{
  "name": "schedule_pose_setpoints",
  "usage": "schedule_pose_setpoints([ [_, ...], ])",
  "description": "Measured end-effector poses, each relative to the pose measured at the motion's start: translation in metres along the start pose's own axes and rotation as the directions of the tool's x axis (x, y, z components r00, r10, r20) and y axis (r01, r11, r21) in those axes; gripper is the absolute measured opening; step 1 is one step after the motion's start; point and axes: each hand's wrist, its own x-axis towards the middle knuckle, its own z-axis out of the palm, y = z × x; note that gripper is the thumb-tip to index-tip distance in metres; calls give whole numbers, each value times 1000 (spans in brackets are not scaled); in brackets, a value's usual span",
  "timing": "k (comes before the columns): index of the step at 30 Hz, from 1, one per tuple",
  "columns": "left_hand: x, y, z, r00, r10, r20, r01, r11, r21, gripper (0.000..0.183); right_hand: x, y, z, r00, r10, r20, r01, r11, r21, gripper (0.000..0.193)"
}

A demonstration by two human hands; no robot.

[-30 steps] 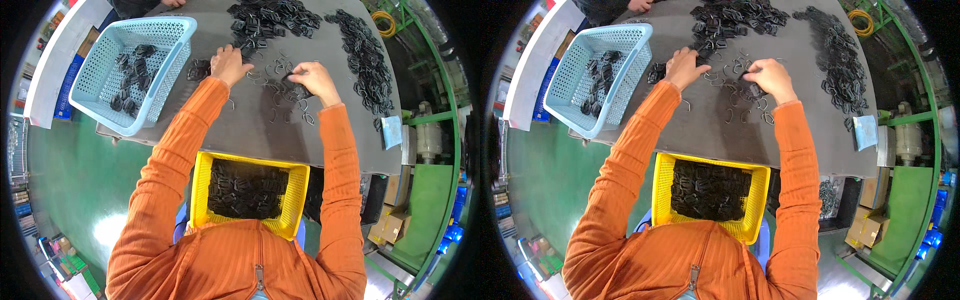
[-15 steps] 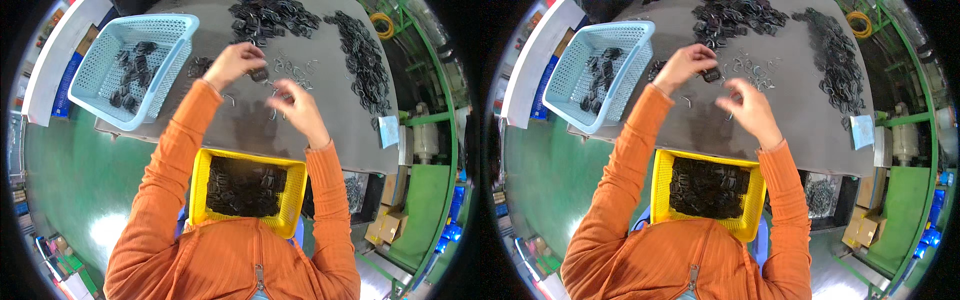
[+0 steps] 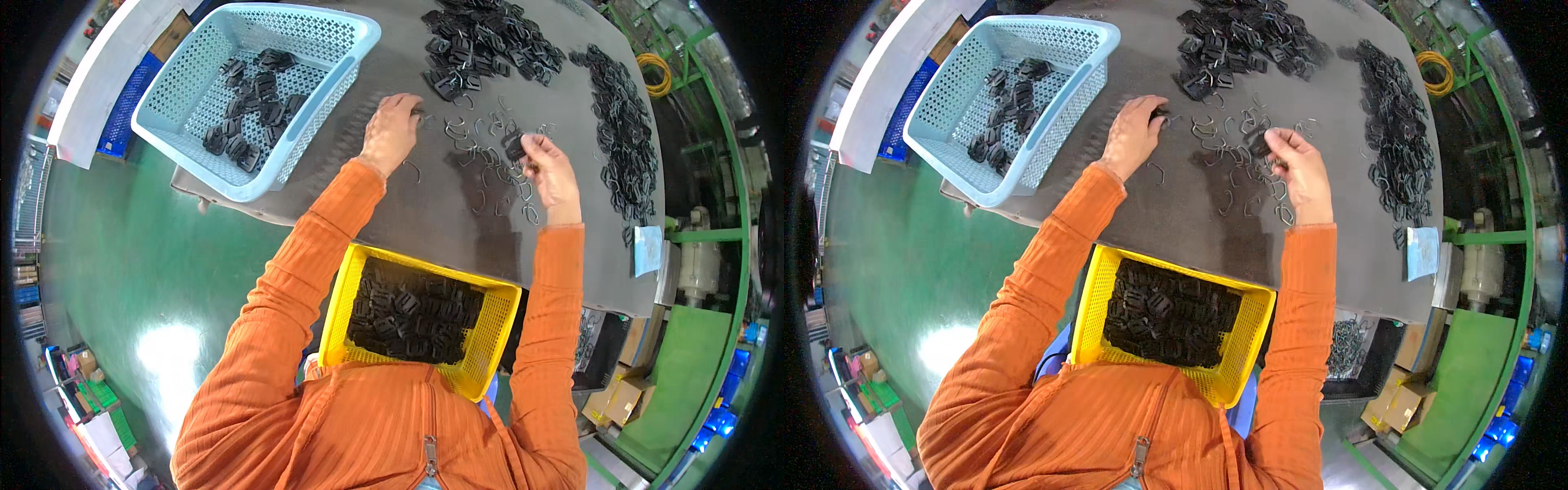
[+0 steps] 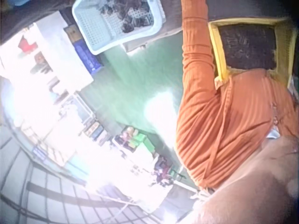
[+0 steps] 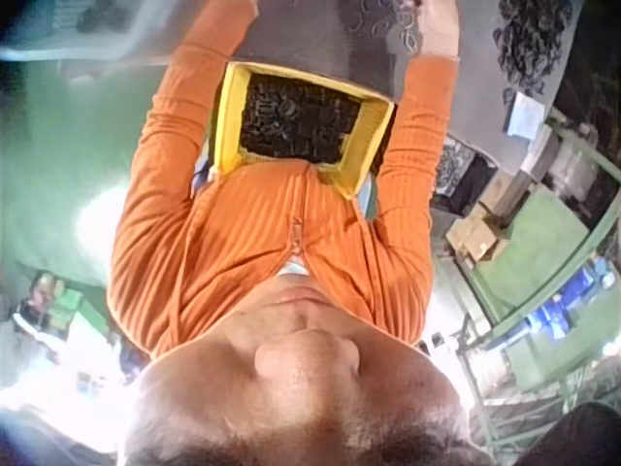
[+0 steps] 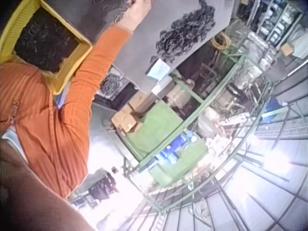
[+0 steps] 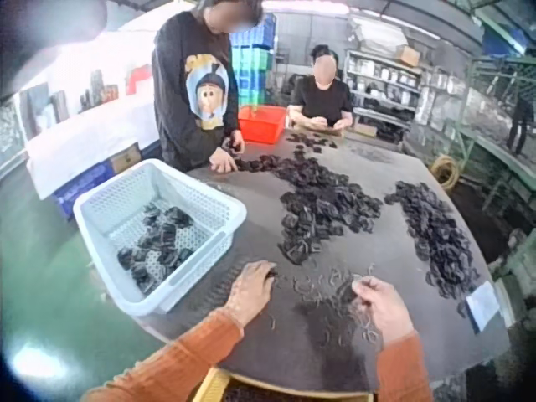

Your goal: The person sets down a plastic basket, attaches metal hooks to plastic buckles by hand, and places the assembled buckles into the basket.

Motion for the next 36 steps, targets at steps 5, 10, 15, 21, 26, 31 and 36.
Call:
schedule_pose_setpoints([
  [5,25,14,-14,930,-264,256,351,844,-404,26,-2,-1,9,998,52,39,-65,866,496,18],
  [10,45,14,-40,925,-228,303,345,837,-424,28,26,-1,33,981,107,163,-114,993,32,30],
  [15,51,3,-55,968,-153,199,204,942,-268,25,38,-9,100,890,-256,376,454,553,-699,33],
  [21,26,5,-52,859,-363,360,511,598,-618,22,39,-9,125,901,-68,428,431,253,-866,44],
  [26,24,2,-62,811,-328,484,560,196,-805,27,36,-18,93,925,-232,302,380,513,-770,24],
  [31,11,-7,-56,869,-369,331,430,893,-133,42,-27,-49,69,791,71,608,327,790,-518,22],
  [36,-12,17,-57,911,-335,241,279,930,238,32,-48,-40,82,734,91,673,405,737,-542,24],
])
